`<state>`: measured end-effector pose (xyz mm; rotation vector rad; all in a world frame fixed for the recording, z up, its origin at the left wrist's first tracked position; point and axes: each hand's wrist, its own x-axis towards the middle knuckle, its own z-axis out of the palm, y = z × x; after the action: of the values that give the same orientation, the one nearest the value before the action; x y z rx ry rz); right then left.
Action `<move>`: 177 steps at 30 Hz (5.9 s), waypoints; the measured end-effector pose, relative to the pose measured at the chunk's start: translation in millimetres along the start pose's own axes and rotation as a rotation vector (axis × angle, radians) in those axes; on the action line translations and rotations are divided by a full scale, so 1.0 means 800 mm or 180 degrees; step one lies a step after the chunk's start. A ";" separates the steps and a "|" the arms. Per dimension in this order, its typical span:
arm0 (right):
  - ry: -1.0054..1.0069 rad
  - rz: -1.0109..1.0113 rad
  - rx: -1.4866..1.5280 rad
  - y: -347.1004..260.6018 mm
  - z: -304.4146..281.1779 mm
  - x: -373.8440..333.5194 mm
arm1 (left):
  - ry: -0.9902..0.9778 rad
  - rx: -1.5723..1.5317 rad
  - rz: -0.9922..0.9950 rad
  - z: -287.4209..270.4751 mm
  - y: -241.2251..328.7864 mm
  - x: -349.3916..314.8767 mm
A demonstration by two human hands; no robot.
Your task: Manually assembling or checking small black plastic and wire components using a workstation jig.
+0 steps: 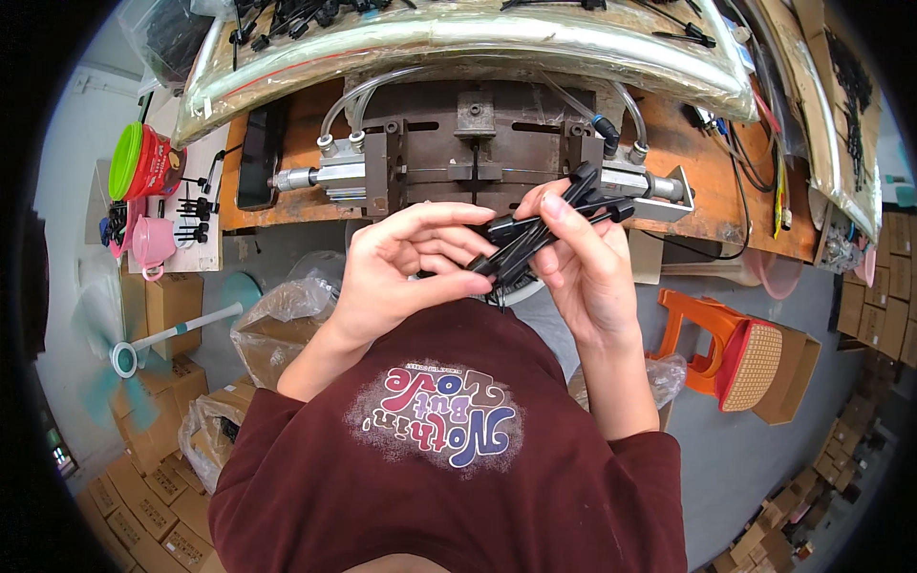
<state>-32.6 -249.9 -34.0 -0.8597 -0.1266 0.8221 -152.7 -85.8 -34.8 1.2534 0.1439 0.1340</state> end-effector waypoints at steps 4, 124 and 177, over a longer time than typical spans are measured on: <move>0.0168 -0.0334 0.0080 -0.008 -0.016 0.007 | -0.0121 0.0703 0.0588 -0.012 0.002 -0.016; -0.0257 -0.3877 -0.5250 0.015 -0.022 -0.001 | 0.0251 0.2986 0.1530 -0.017 -0.045 0.019; -0.0494 -0.3266 -0.3965 0.022 -0.026 0.005 | 0.0476 0.4613 0.1830 -0.018 -0.063 0.023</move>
<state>-31.6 -253.5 -61.4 -1.6436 -1.1987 -0.2820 -135.9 -84.1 -87.8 2.7136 -0.0252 0.7071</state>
